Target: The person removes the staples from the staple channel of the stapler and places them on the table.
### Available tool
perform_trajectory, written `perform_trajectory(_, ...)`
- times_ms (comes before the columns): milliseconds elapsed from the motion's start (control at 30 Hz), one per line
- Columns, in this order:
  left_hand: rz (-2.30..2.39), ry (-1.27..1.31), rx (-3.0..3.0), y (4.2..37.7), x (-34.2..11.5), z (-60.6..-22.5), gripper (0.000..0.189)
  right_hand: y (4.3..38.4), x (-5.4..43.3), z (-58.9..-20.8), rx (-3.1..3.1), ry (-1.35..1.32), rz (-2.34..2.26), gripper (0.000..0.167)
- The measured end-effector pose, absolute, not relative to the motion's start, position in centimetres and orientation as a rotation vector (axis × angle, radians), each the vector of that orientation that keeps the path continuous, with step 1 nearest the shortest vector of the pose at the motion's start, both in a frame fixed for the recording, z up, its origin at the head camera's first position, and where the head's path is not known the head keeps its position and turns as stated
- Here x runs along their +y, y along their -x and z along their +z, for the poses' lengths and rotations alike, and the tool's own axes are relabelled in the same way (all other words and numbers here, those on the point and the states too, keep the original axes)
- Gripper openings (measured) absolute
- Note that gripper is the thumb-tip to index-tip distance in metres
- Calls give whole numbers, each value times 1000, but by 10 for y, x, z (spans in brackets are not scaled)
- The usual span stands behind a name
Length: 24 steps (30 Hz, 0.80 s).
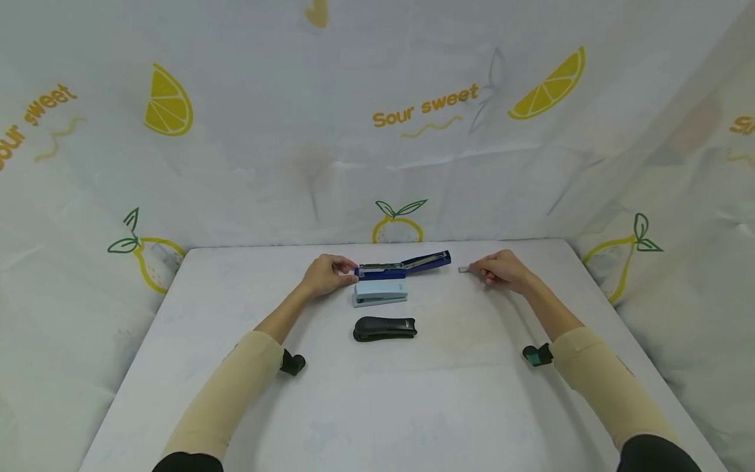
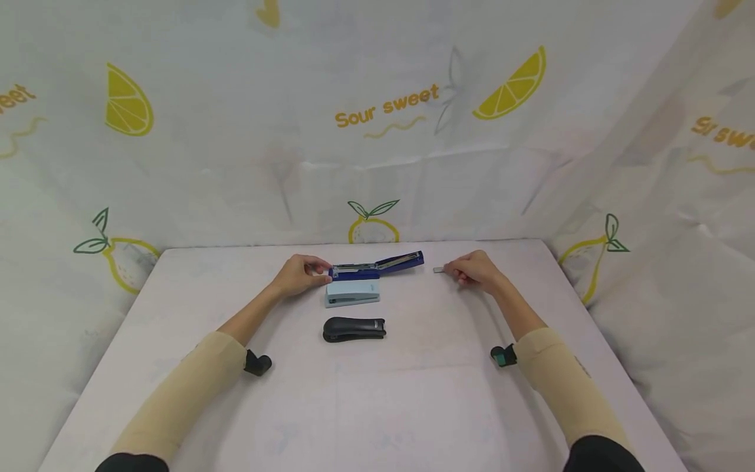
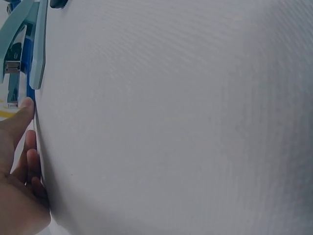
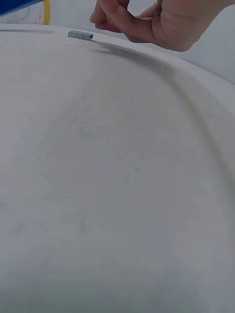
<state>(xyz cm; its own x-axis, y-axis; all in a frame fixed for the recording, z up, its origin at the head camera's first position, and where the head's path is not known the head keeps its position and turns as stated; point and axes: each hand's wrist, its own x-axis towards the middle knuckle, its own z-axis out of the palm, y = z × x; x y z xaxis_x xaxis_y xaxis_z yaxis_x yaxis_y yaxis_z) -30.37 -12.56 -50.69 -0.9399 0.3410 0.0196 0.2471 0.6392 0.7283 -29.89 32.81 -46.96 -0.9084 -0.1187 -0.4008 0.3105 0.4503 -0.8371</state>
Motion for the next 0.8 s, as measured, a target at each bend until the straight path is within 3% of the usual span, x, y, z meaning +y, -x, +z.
perform_trajectory(433,1282,-559,2662,302,-133,-508,37,288,305,-444,2325,-66,-1687,32)
perform_trajectory(800,1289,-623,2571,289,-146,-509,31,282,259,-421,2251,42,-1724,49)
